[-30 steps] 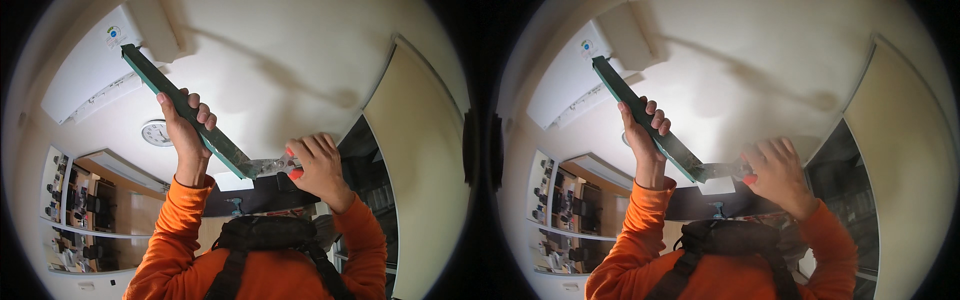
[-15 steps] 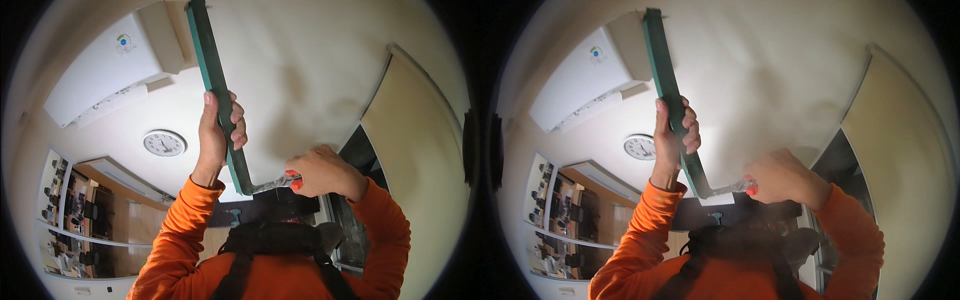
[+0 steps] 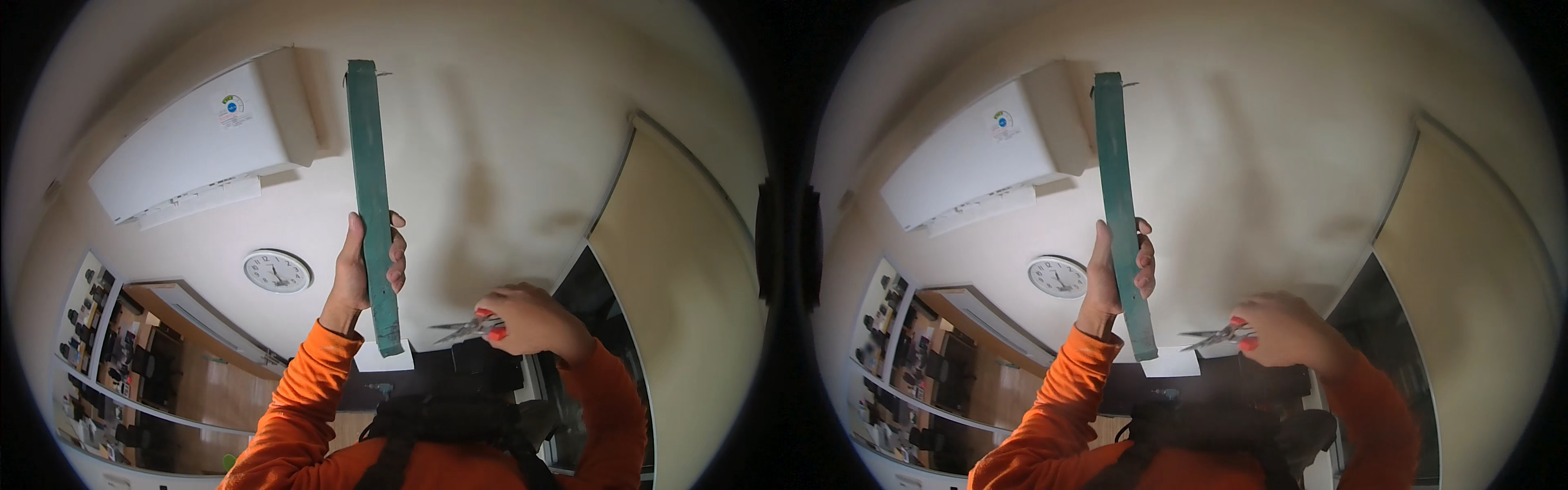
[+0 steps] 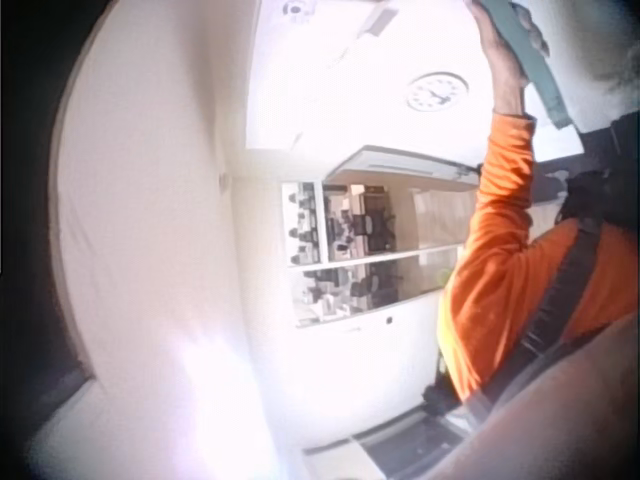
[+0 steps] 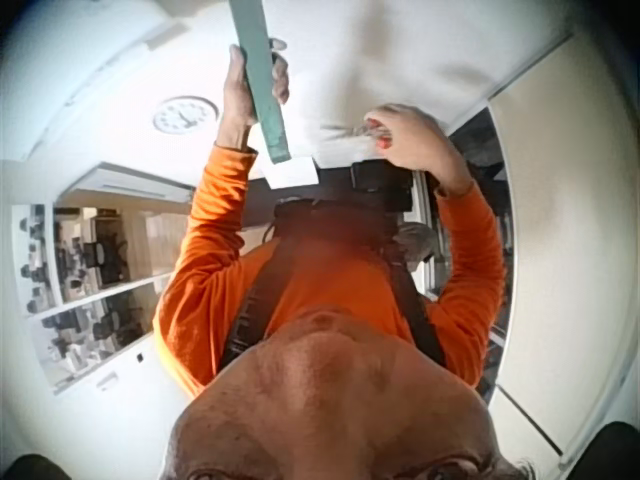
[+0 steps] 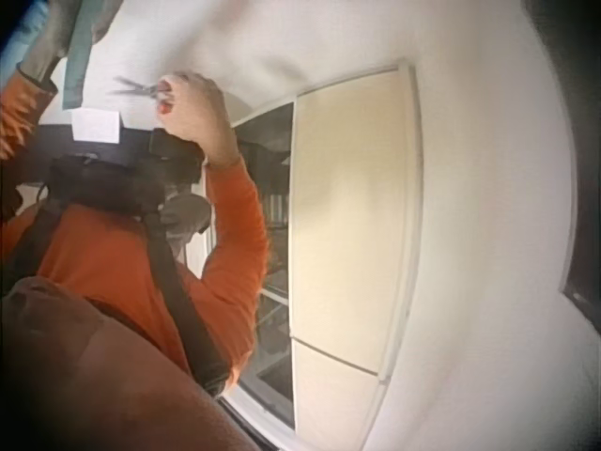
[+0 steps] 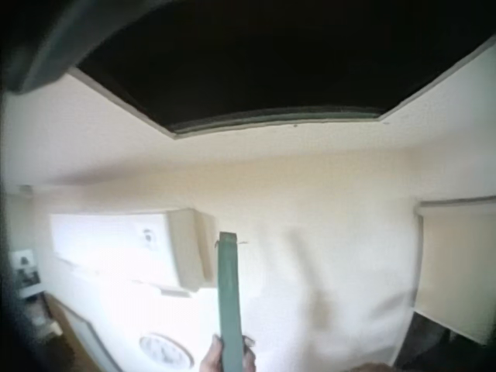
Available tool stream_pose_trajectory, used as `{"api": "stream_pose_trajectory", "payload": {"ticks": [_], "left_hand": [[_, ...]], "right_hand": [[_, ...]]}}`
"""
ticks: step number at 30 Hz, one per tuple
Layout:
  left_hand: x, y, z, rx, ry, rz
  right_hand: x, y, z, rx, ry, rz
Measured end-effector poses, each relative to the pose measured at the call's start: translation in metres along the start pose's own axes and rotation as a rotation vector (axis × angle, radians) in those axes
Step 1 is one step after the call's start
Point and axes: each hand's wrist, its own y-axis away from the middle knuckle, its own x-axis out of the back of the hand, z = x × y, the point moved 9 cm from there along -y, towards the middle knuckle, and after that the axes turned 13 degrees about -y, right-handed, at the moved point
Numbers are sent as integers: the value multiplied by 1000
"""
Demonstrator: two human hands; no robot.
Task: The person uses tin snips to cut and trim a green metal trim piece. They repeatedly position the trim against the ceiling and cut sections to fit the opening, then place the trimmed piece into the ceiling gap.
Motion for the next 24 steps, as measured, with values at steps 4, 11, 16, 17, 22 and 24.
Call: {"api": "stream_pose_trajectory", "payload": {"ticks": [4, 11, 16, 17, 22, 24], "left_hand": [[28, 9, -10, -14, -220, 87], [62, 40, -24, -111, -670, 170], [61, 44, -10, -313, -872, 252], [59, 45, -7, -362, -869, 270], [64, 47, -3, -464, -898, 341], [68, 47, -5, -452, -906, 358]], "right_hand": [[49, 17, 13, -37, -73, 479], [129, 30, -15, 48, -91, 1041], [147, 28, -37, 159, -7, 1101], [148, 29, -42, 187, 36, 1109], [157, 33, -53, 157, -93, 1071], [157, 36, -70, 209, -109, 1092]]}}
